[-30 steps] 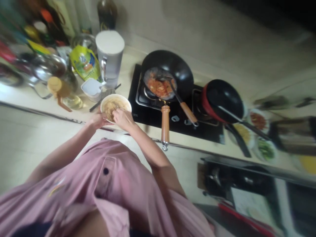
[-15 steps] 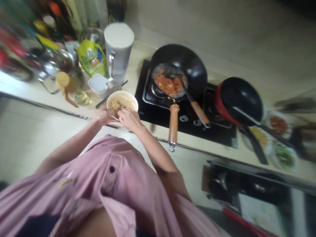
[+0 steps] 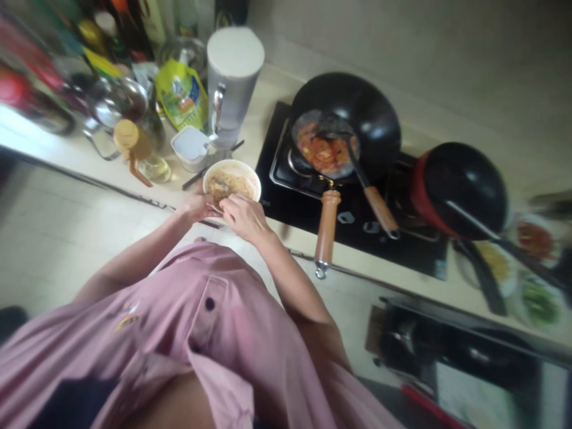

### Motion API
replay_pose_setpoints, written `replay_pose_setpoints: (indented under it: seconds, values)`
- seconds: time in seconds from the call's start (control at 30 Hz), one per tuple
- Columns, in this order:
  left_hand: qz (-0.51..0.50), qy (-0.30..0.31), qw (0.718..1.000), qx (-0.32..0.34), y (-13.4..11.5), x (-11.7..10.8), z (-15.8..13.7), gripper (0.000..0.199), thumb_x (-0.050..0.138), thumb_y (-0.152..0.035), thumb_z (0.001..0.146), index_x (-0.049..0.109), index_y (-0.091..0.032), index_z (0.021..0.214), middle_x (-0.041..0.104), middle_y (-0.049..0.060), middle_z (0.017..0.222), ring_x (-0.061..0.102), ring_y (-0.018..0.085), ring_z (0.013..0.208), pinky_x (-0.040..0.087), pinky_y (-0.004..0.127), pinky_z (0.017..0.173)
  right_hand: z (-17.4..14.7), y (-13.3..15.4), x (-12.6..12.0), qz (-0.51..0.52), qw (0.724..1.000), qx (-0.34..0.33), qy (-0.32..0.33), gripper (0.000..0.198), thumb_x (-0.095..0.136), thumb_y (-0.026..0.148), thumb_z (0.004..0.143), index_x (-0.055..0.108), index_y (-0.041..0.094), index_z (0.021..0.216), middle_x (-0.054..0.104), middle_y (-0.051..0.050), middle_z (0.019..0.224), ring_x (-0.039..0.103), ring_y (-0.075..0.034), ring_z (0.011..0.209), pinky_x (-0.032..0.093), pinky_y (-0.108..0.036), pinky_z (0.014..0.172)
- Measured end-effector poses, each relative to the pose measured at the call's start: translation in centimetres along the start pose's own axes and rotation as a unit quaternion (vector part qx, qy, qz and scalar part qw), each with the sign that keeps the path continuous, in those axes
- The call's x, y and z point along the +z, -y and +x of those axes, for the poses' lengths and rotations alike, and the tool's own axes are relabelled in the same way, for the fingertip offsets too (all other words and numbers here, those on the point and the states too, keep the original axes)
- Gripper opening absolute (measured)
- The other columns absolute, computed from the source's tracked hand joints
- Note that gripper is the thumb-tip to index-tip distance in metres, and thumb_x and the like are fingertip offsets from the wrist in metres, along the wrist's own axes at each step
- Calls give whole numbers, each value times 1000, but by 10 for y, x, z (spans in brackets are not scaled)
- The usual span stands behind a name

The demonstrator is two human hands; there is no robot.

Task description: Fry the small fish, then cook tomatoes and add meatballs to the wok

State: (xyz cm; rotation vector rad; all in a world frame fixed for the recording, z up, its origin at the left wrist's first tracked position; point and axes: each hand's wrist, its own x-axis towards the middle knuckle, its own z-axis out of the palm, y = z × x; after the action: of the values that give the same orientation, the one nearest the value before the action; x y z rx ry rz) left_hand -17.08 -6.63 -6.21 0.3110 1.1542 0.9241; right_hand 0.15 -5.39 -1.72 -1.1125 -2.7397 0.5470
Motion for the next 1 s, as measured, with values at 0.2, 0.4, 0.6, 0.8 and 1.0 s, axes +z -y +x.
replay_pose_setpoints:
  seconds: [0.2, 0.4, 0.6, 0.8, 1.0]
  values:
    - [31, -32, 999, -14, -1, 3, -1, 69, 58, -6, 76, 39, -24, 140, 71, 5, 98, 72, 21, 73, 62, 46, 81, -6, -27, -11, 23, 998, 55, -29, 29, 43, 21, 95, 72, 21, 95, 74, -6, 103, 64, -20, 95, 42, -29, 74]
    - [20, -41, 999, 2, -5, 6, -7, 78, 53, 3, 68, 44, -26, 141, 70, 5, 100, 72, 24, 75, 62, 52, 80, -5, -20, -6, -23, 998, 52, 4, 28, 45, 18, 93, 73, 20, 95, 74, -7, 100, 64, -22, 95, 41, -30, 70]
    - [29, -37, 999, -6, -4, 6, -7, 66, 51, 1, 73, 47, -21, 136, 71, 5, 95, 72, 24, 76, 61, 51, 83, -30, -15, -14, 35, 999, -13, 20, 29, 43, 20, 96, 72, 20, 95, 73, -5, 97, 64, -18, 91, 41, -28, 73]
    - [42, -38, 998, -17, -6, 5, -5, 67, 55, -3, 74, 42, -21, 137, 72, 7, 100, 73, 23, 77, 60, 51, 87, 9, -31, -11, -52, 997, 51, -14, 32, 42, 19, 96, 72, 18, 103, 71, -10, 107, 61, -22, 101, 39, -30, 72]
    - [45, -20, 999, -6, -3, 4, -4, 67, 58, -2, 71, 44, -20, 134, 65, -3, 72, 67, 17, 62, 62, 38, 76, 1, -2, -14, -50, 993, -74, 75, 32, 41, 20, 98, 73, 19, 101, 70, -8, 97, 58, -19, 95, 34, -30, 66]
